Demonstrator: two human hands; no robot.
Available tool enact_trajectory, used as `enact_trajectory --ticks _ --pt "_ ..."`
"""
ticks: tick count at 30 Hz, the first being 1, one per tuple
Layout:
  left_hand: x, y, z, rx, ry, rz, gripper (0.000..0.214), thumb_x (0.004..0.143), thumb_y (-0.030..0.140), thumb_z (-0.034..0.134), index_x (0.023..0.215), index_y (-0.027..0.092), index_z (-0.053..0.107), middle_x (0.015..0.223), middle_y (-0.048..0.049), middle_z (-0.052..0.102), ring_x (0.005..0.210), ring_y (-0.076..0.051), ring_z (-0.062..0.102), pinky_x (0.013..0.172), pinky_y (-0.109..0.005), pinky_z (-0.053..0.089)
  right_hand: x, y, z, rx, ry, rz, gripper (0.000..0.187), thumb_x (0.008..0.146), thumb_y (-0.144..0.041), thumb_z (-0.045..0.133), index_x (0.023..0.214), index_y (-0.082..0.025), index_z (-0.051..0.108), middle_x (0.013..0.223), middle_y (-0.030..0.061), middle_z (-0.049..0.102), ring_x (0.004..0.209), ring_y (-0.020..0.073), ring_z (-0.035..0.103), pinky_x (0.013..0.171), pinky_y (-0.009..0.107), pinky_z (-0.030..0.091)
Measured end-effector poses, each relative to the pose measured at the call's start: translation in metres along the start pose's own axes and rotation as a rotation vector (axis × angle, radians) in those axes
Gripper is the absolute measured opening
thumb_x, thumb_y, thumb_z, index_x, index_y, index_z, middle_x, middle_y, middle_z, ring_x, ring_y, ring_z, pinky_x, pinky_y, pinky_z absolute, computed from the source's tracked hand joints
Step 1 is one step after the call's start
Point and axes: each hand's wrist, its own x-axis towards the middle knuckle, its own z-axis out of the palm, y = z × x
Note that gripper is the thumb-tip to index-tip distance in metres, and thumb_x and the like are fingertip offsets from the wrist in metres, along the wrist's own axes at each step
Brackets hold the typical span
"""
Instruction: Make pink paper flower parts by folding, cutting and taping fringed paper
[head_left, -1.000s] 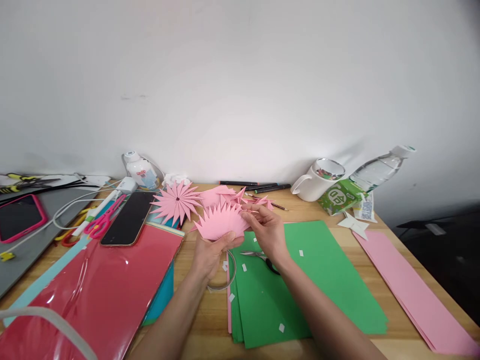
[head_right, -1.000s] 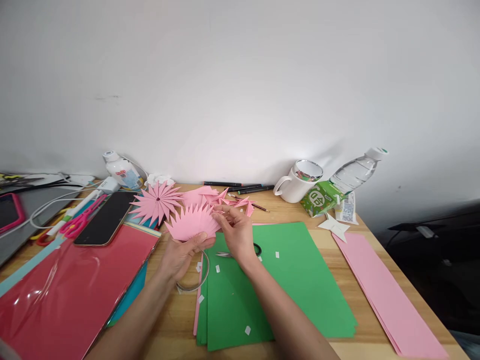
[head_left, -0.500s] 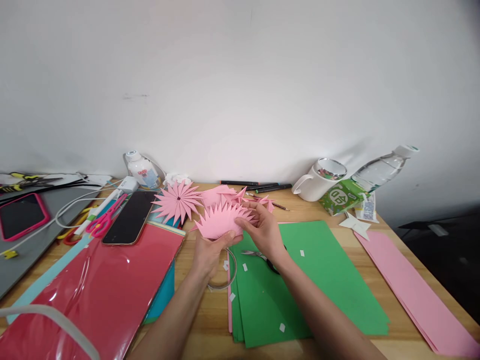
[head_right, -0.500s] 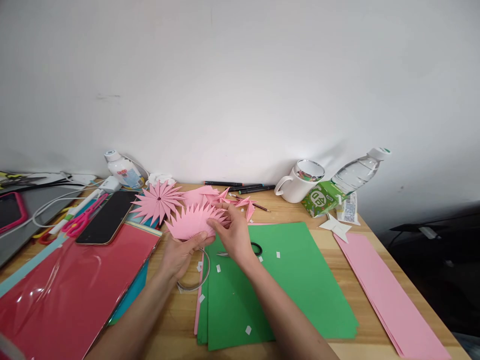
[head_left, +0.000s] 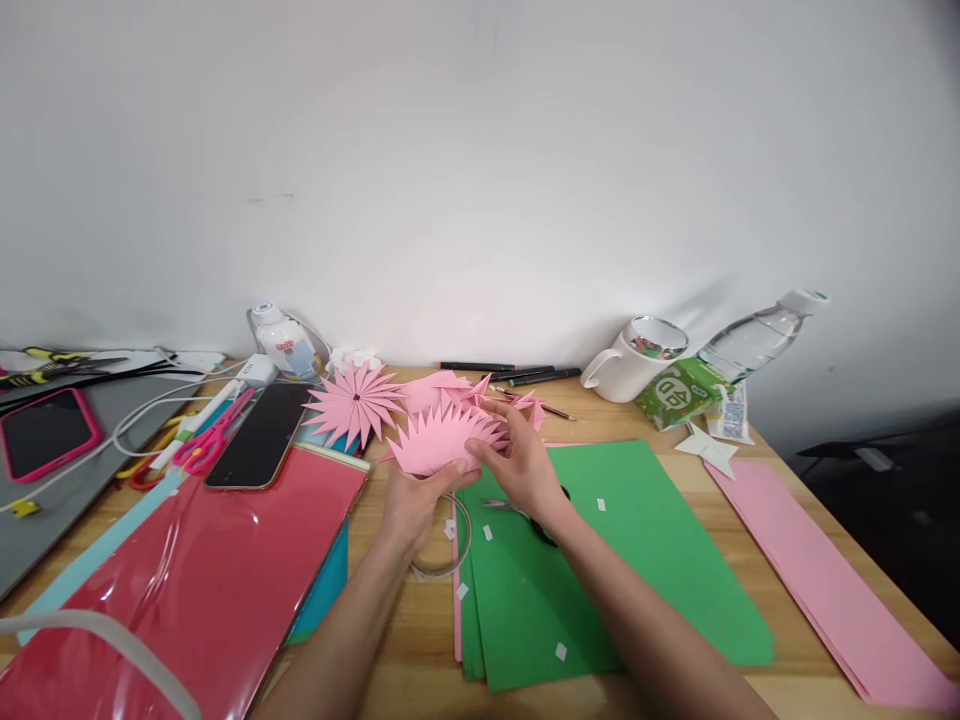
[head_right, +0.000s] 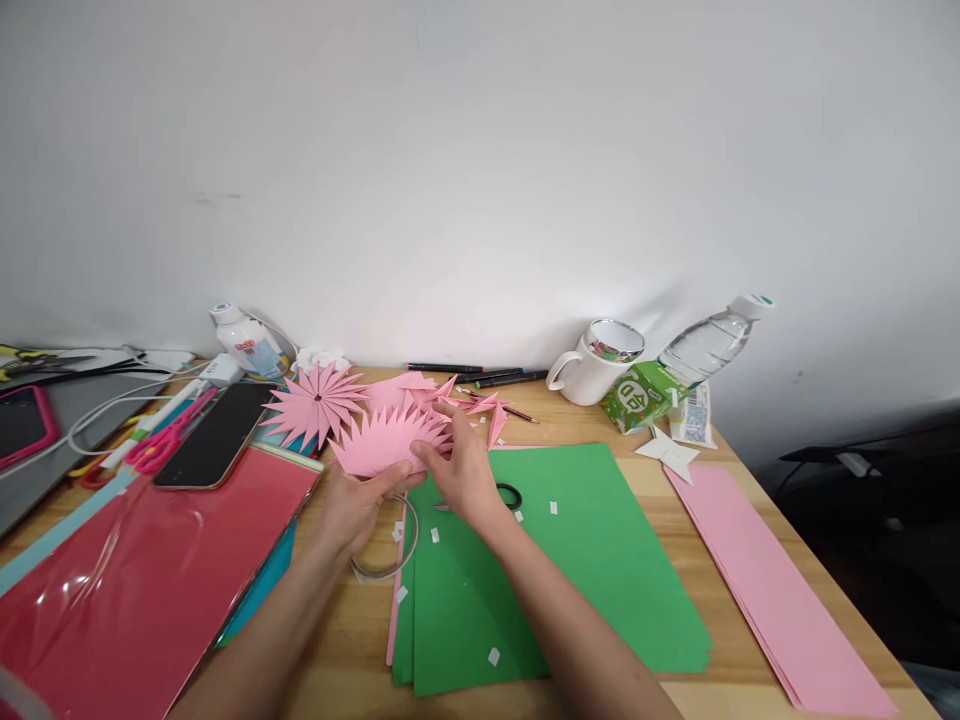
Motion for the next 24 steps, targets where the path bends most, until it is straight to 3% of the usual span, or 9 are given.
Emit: enact_trajectory --ticks 5,8,10,12,14,17,19,22,24 --pt "0.000 -0.003 -0.001 0.040 -0.019 -0.056 0.066 0.050 0.029 0.089 0.107 0.010 0.062 0.094 -0.0153 0.075 0.076 -0.030 0.073 0.070 -0.045 0.062 0.002 0.002 0.002 0.170 -0.007 0.038 0.055 0.072 -0.031 0.071 0.120 -0.019 0.047 0.107 0.0098 0.065 0.086 0.0212 0.064 0.074 0.036 0.053" --pt "0.001 0.000 0.000 0.006 0.073 0.042 0.068 0.049 0.026 0.089 0.109 0.013 0.062 0.098 -0.0128 0.075 0.087 -0.030 0.073 0.075 -0.043 0.061 0.003 0.002 -0.001 0.297 0.082 0.064 0.051 0.077 -0.042 0.067 0.118 -0.020 0.046 0.097 0.0067 0.066 0.081 0.0194 0.065 0.072 0.035 0.054" --pt "0.003 0.005 0.001 -0.041 0.164 0.141 0.069 0.048 0.024 0.089 0.111 0.016 0.062 0.099 -0.0107 0.075 0.092 -0.029 0.072 0.079 -0.042 0.060 0.001 0.001 -0.006 0.319 0.213 0.048 0.031 0.085 -0.047 0.057 0.101 -0.020 0.053 0.091 0.0055 0.067 0.081 0.0184 0.065 0.073 0.035 0.054" --pt "0.004 0.010 0.001 -0.080 0.226 0.204 0.066 0.050 0.025 0.088 0.110 0.016 0.063 0.094 -0.0089 0.076 0.086 -0.028 0.073 0.079 -0.041 0.060 -0.005 0.002 -0.012 0.239 0.250 0.007 0.027 0.087 -0.046 0.056 0.079 -0.020 0.054 0.084 0.0052 0.067 0.081 0.0185 0.065 0.072 0.033 0.054" --pt "0.005 0.012 0.001 -0.095 0.262 0.220 0.062 0.051 0.027 0.088 0.107 0.014 0.064 0.084 -0.0073 0.076 0.077 -0.027 0.074 0.078 -0.041 0.060 -0.015 0.002 -0.017 0.117 0.093 -0.060 0.020 0.084 -0.039 0.063 0.079 -0.020 0.057 0.087 0.0048 0.068 0.083 0.0189 0.065 0.069 0.031 0.053" --pt "0.005 0.011 0.000 -0.055 0.293 0.216 0.052 0.054 0.028 0.086 0.098 0.010 0.066 0.075 -0.0066 0.075 0.069 -0.027 0.074 0.071 -0.038 0.061 -0.034 0.000 -0.019 -0.113 -0.269 -0.205 0.016 0.089 -0.029 0.060 0.103 -0.023 0.064 0.079 0.0013 0.070 0.071 0.0161 0.064 0.067 0.031 0.052" --pt "0.005 0.008 -0.001 -0.006 0.318 0.226 0.044 0.055 0.029 0.085 0.091 0.011 0.067 0.073 -0.0062 0.075 0.063 -0.025 0.073 0.064 -0.034 0.061 -0.045 -0.004 -0.017 -0.321 -0.493 -0.364 0.011 0.087 -0.028 0.063 0.096 -0.025 0.070 0.085 0.0029 0.071 0.077 0.0180 0.064 0.071 0.032 0.051" --pt "0.005 0.005 -0.003 0.089 0.339 0.248 0.034 0.056 0.029 0.084 0.079 0.011 0.067 0.066 -0.0047 0.073 0.050 -0.022 0.069 0.049 -0.028 0.056 -0.053 -0.008 -0.009 -0.545 -0.639 -0.505 0.006 0.085 -0.023 0.066 0.086 -0.024 0.072 0.108 0.0055 0.068 0.095 0.0208 0.061 0.075 0.032 0.051" --pt "0.004 0.005 -0.003 0.169 0.316 0.249 0.031 0.056 0.028 0.083 0.075 0.012 0.066 0.058 -0.0032 0.070 0.043 -0.020 0.066 0.043 -0.026 0.053 -0.052 -0.009 -0.007 -0.570 -0.677 -0.508 0.011 0.089 -0.018 0.060 0.084 -0.022 0.070 0.107 0.0053 0.067 0.093 0.0186 0.061 0.076 0.030 0.050"
